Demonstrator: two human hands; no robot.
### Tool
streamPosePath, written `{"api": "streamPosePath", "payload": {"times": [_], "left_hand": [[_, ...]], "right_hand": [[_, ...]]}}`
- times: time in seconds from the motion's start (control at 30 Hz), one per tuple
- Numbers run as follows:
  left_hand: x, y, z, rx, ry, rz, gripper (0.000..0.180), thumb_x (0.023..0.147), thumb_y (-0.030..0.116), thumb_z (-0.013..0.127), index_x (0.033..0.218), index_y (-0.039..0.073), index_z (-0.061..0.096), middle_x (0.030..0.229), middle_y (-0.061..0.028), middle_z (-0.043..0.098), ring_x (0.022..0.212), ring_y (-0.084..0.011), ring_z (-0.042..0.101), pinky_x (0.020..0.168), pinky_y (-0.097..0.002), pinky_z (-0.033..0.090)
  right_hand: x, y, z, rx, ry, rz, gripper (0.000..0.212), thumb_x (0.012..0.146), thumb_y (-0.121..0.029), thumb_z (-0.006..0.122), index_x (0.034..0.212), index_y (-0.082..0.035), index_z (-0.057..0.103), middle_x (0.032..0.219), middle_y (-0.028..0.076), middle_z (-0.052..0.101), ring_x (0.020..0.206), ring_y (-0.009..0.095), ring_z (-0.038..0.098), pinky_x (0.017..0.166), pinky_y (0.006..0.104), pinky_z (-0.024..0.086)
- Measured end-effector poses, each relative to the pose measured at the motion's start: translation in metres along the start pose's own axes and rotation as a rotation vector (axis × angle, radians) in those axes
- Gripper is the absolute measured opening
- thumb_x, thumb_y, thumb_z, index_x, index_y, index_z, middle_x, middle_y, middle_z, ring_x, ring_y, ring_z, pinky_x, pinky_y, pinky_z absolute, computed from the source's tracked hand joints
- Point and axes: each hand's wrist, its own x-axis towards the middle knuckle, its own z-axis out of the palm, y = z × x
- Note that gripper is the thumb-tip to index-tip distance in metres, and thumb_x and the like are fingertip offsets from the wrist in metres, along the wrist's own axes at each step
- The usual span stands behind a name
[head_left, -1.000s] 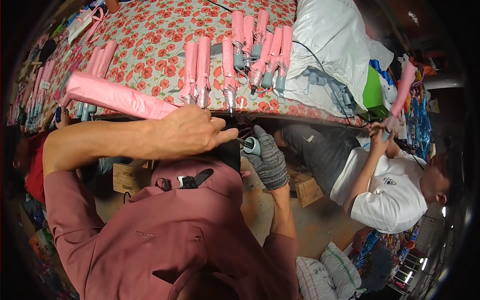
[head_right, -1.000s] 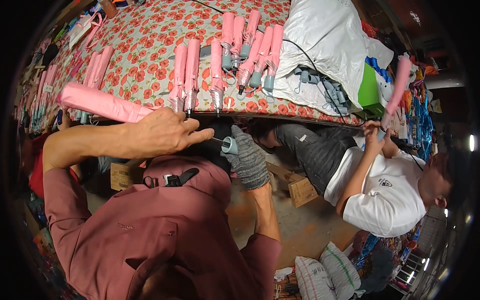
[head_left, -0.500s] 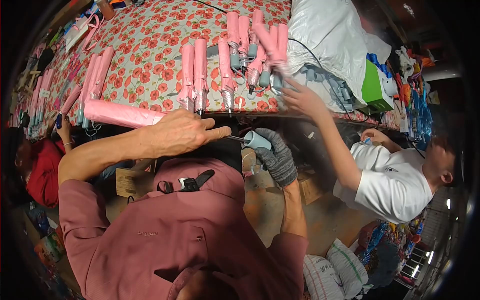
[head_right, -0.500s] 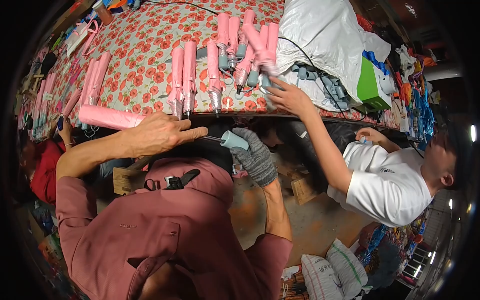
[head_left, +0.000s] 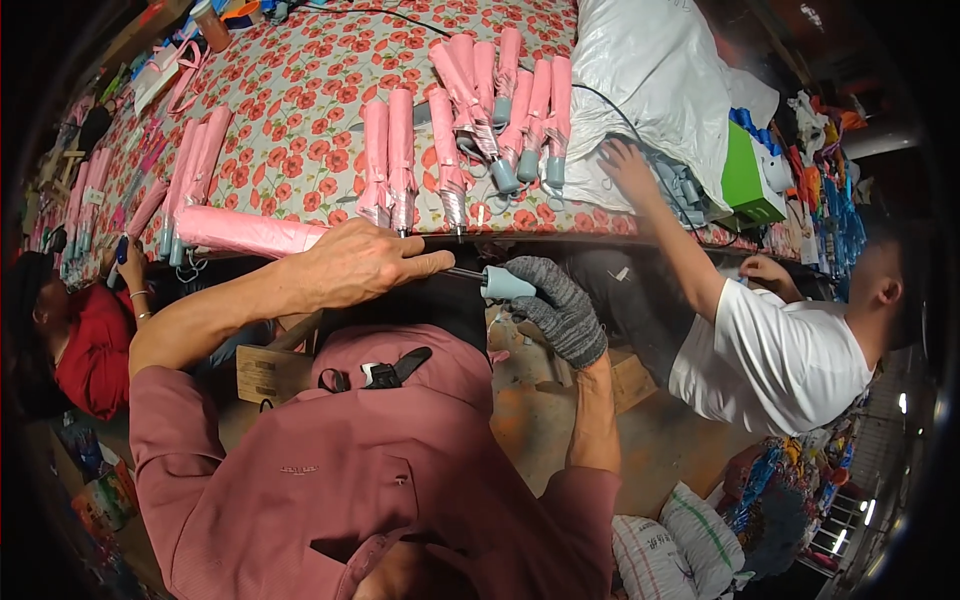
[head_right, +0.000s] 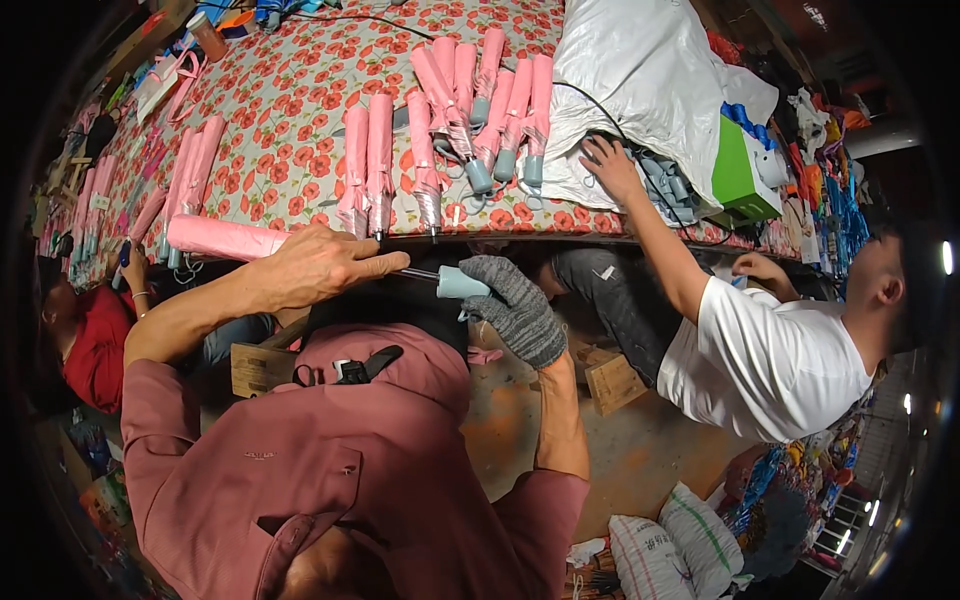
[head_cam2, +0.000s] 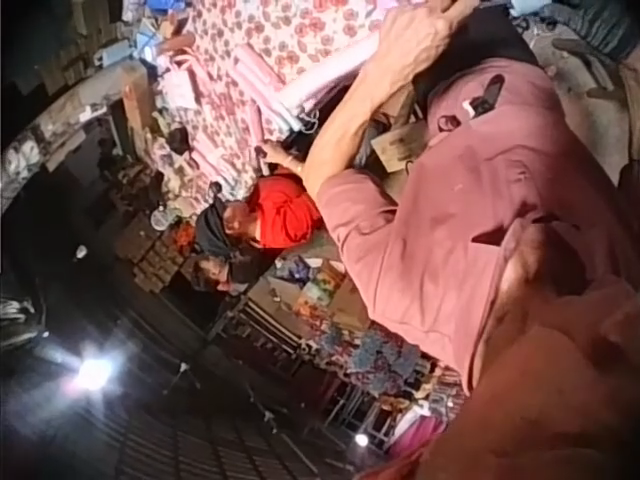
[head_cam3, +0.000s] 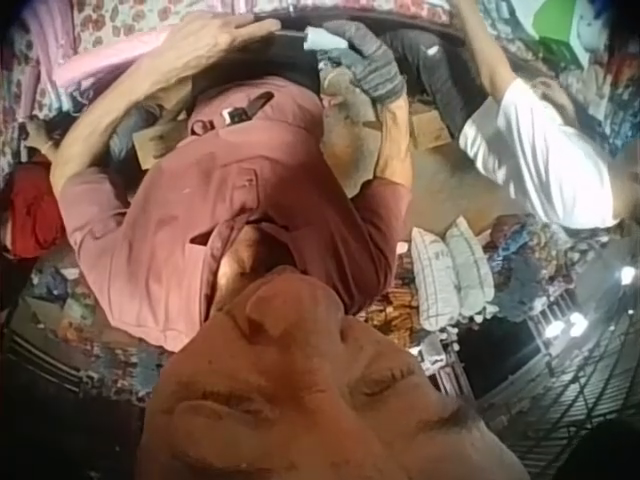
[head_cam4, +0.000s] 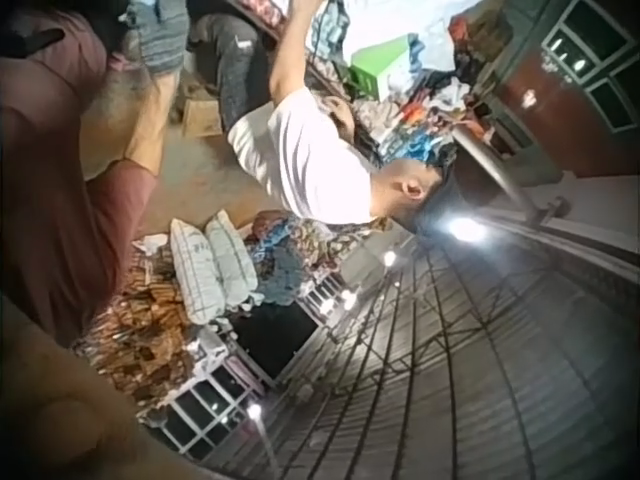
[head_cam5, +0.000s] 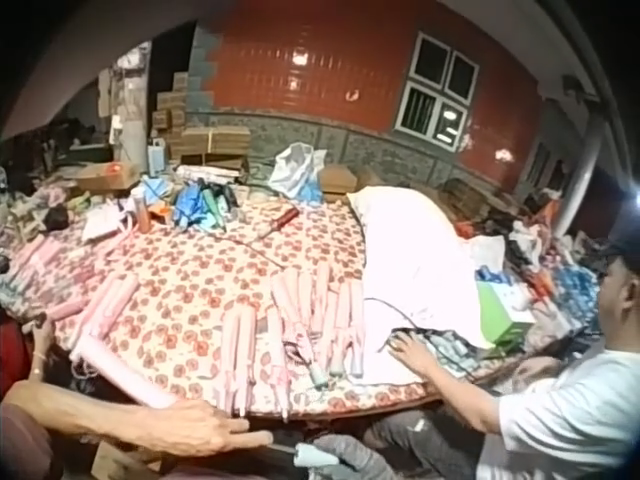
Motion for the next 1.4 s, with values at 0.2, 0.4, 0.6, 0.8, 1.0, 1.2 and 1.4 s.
{"api": "streamPosePath", "payload": {"times": [0.2,0.4,0.6,0.8,1.0,1.2,1.4], "left_hand": [[-0.001,0.004,0.000,-0.037,0.065,-0.056,0.045,0.096,0.015,0.053,0.141,0.013,0.053,0.088,-0.0076,0.058,0.062,-0.0276,0.062,0.056,-0.0418,0.050],[-0.001,0.007,0.001,0.017,0.084,-0.103,0.045,0.096,0.016,0.054,0.140,0.013,0.054,0.089,-0.0075,0.059,0.061,-0.0283,0.062,0.056,-0.0418,0.049],[-0.002,-0.010,0.007,-0.066,0.083,-0.054,0.043,0.095,0.017,0.057,0.138,0.014,0.056,0.085,-0.0077,0.061,0.061,-0.0282,0.062,0.055,-0.0424,0.048],[-0.003,-0.009,0.011,-0.147,0.105,-0.060,0.040,0.096,0.018,0.059,0.135,0.016,0.059,0.079,-0.0077,0.062,0.057,-0.0282,0.061,0.052,-0.0433,0.046],[-0.001,0.009,0.026,-0.263,0.191,-0.154,0.034,0.099,0.020,0.059,0.133,0.017,0.062,0.077,-0.0076,0.063,0.054,-0.0288,0.058,0.050,-0.0436,0.045],[-0.001,0.017,0.025,-0.256,0.138,-0.212,0.032,0.101,0.021,0.060,0.132,0.017,0.063,0.079,-0.0077,0.065,0.055,-0.0287,0.058,0.050,-0.0425,0.045],[0.000,0.015,0.032,-0.360,0.241,-0.197,0.032,0.101,0.020,0.060,0.132,0.017,0.062,0.077,-0.0074,0.064,0.054,-0.0282,0.058,0.049,-0.0415,0.046]], "right_hand": [[0.013,-0.023,-0.007,0.100,0.022,0.140,0.055,0.084,-0.002,0.077,0.137,-0.004,0.063,0.130,0.009,0.067,0.110,0.023,0.064,0.097,0.0342,0.052],[0.035,-0.012,-0.003,0.044,0.009,0.117,0.041,0.093,-0.004,0.066,0.134,-0.003,0.062,0.117,0.006,0.070,0.088,0.014,0.064,0.079,0.0274,0.054],[0.035,-0.004,0.002,-0.252,0.006,-0.233,0.035,0.101,-0.010,0.056,0.135,-0.004,0.062,0.106,0.005,0.069,0.072,0.009,0.057,0.068,0.0238,0.050],[0.024,-0.017,0.003,0.254,-0.073,0.230,0.033,0.103,-0.012,0.054,0.134,-0.003,0.061,0.104,0.006,0.068,0.067,0.009,0.055,0.063,0.0225,0.048],[0.021,-0.020,0.014,0.270,0.125,0.246,0.032,0.102,-0.010,0.054,0.133,-0.003,0.061,0.103,0.008,0.068,0.070,0.010,0.058,0.063,0.0214,0.049],[0.014,-0.024,0.031,0.298,0.277,0.133,0.032,0.101,-0.008,0.055,0.132,-0.002,0.061,0.104,0.008,0.069,0.074,0.012,0.062,0.066,0.0221,0.053],[0.024,-0.021,0.018,0.426,0.245,0.089,0.036,0.095,0.000,0.057,0.131,-0.001,0.060,0.106,0.012,0.067,0.072,0.013,0.065,0.065,0.0241,0.058]]}}
